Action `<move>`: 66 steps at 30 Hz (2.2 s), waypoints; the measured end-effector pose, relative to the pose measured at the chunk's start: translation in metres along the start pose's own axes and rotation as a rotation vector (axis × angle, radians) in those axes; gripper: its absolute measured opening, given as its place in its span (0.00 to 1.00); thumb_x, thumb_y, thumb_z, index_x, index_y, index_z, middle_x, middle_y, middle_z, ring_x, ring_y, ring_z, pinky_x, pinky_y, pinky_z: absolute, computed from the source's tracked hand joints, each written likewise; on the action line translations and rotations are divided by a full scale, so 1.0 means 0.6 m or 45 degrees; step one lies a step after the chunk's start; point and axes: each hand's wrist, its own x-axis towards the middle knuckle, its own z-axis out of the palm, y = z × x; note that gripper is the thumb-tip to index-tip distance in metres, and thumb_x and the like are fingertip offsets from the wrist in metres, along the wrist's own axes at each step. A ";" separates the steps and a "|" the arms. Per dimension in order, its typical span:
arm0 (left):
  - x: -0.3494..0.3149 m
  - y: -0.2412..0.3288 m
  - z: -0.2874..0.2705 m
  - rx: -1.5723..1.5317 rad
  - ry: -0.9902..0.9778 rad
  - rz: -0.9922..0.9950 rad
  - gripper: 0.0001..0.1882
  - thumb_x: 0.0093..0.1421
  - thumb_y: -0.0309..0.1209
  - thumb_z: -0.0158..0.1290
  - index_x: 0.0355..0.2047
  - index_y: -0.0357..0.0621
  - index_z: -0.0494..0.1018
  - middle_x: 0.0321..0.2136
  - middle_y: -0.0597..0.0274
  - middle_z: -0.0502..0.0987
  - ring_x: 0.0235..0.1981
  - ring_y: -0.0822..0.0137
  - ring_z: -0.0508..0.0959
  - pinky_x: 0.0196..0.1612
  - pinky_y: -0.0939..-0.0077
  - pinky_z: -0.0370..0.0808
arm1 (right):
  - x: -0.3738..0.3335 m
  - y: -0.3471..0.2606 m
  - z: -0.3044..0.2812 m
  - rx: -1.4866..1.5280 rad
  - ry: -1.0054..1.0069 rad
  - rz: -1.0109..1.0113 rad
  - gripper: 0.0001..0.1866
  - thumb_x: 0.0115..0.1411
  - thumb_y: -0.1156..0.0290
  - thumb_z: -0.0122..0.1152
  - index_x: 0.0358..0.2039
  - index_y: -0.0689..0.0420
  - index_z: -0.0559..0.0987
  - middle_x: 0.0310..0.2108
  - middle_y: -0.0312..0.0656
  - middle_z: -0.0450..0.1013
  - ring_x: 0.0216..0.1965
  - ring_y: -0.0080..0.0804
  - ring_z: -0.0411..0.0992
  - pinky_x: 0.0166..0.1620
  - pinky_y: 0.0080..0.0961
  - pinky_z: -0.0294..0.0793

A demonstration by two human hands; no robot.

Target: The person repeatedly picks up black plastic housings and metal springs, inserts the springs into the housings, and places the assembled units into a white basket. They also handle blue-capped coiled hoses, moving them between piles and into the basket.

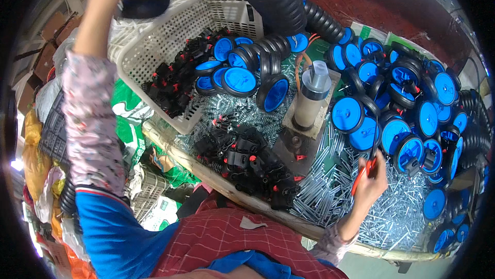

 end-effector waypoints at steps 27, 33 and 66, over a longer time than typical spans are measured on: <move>-0.431 0.097 0.172 -0.422 -0.289 -0.559 0.23 0.35 0.18 0.54 0.38 0.44 0.74 0.39 0.50 0.76 0.41 0.46 0.76 0.47 0.58 0.73 | 0.254 -0.552 0.576 -1.170 -0.863 -2.134 0.07 0.51 0.69 0.64 0.30 0.54 0.85 0.36 0.41 0.75 0.42 0.36 0.76 0.35 0.33 0.77; -0.431 0.089 0.160 -0.271 -0.324 -0.526 0.22 0.37 0.18 0.56 0.36 0.45 0.74 0.36 0.49 0.76 0.40 0.46 0.76 0.45 0.56 0.74 | 0.228 -0.569 0.594 -1.379 -1.105 -2.060 0.08 0.55 0.70 0.62 0.34 0.50 0.86 0.35 0.36 0.82 0.40 0.35 0.81 0.33 0.34 0.79; -0.658 0.250 0.065 -0.048 -1.099 -0.461 0.43 0.42 0.42 0.68 0.59 0.46 0.65 0.52 0.56 0.72 0.60 0.54 0.68 0.65 0.40 0.55 | -0.045 0.318 -0.485 -1.173 0.111 1.043 0.23 0.64 0.53 0.52 0.50 0.56 0.80 0.44 0.52 0.79 0.45 0.51 0.78 0.48 0.44 0.75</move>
